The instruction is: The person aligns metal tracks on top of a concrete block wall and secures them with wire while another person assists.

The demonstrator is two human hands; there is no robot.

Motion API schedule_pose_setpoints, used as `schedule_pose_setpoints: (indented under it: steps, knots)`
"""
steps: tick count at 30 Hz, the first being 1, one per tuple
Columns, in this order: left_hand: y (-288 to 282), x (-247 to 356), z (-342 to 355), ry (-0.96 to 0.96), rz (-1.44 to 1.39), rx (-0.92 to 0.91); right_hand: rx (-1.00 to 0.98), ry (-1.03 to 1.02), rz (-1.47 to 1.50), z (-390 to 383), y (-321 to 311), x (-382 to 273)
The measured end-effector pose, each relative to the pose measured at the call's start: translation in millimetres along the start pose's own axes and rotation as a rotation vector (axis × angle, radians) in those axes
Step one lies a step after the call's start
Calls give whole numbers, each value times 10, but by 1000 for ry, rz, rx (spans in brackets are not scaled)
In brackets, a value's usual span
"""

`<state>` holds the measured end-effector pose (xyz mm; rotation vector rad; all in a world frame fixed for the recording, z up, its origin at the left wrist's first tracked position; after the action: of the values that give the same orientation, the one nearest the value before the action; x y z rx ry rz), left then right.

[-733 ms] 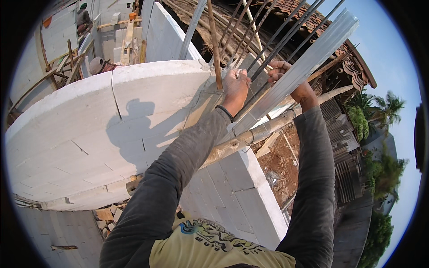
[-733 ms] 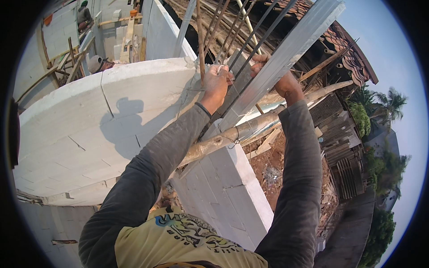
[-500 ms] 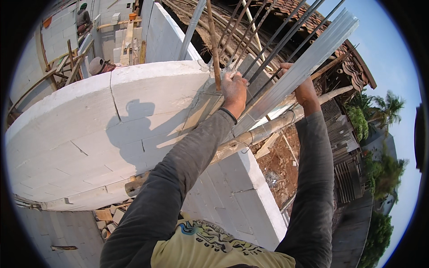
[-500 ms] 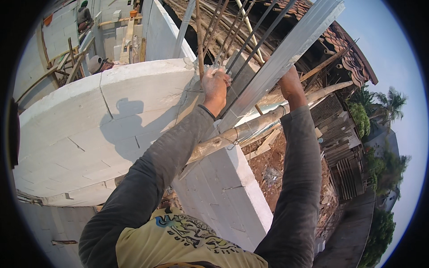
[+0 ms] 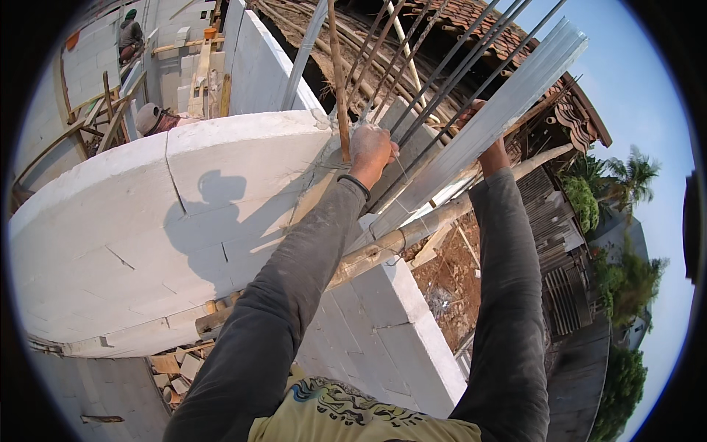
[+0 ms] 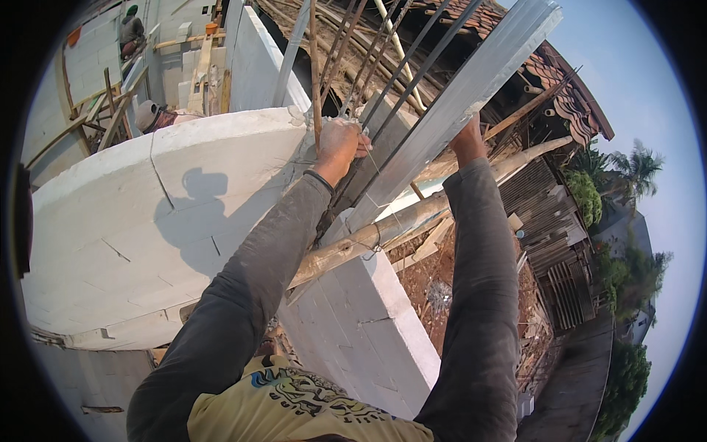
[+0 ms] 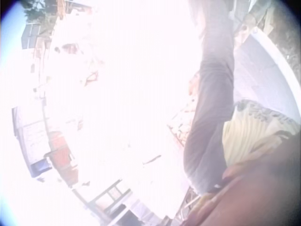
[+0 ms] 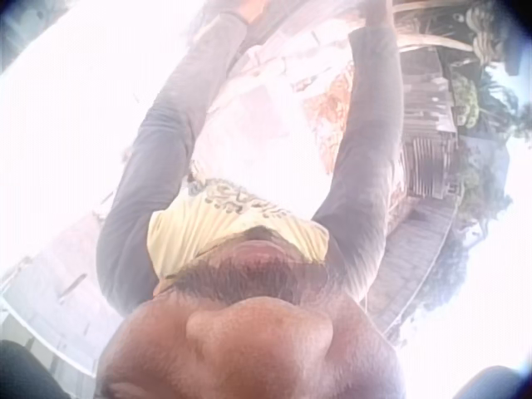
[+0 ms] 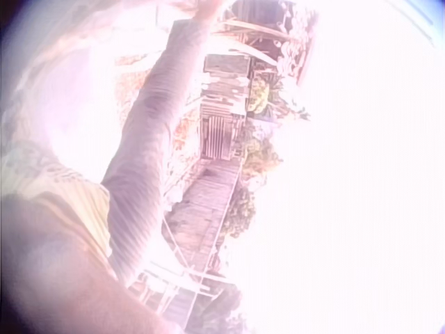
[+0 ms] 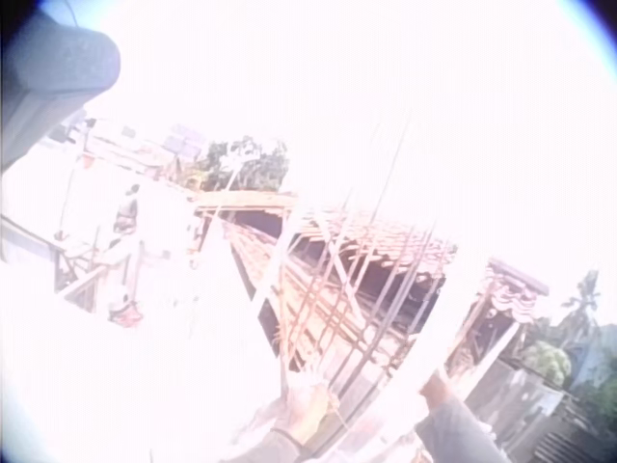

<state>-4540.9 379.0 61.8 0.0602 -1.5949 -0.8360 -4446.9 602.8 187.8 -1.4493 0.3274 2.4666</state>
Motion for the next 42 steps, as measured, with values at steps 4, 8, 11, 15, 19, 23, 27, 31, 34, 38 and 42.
schedule_pose_setpoints:
  steps: [4,8,11,15,19,23,27,31,34,38,42]
  knots:
    - [-76,65,117,-135,40,-197,-85,271,96,314,109,169]
    - [-140,268,140,-331,89,-298,-235,252,-131,369,330,365]
    - [-133,286,197,-416,80,-400,-445,328,-140,553,313,500]
    - [-204,328,258,-439,114,-446,-538,340,-211,625,639,495]
    - [-234,405,309,-424,249,-476,-712,354,-258,721,790,504]
    - [-193,450,376,-430,346,-603,-704,479,-271,785,769,541]
    - [-205,482,367,-419,335,-605,-710,447,-253,778,843,555]
    - [-233,461,375,-426,286,-574,-745,423,-305,777,937,538]
    - [-250,464,388,-441,273,-569,-753,402,-328,781,958,538]
    - [-182,436,355,-445,246,-601,-775,384,-227,862,783,660]
    - [-225,419,386,-446,248,-553,-727,389,-184,859,818,715]
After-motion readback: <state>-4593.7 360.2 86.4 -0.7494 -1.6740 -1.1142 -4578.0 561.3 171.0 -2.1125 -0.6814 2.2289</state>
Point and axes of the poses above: each hand's wrist, its own z-axis towards the middle knuckle, its own y-axis out of the palm, x = y × z, the point moved 2 cm from there along z, towards the middle knuckle
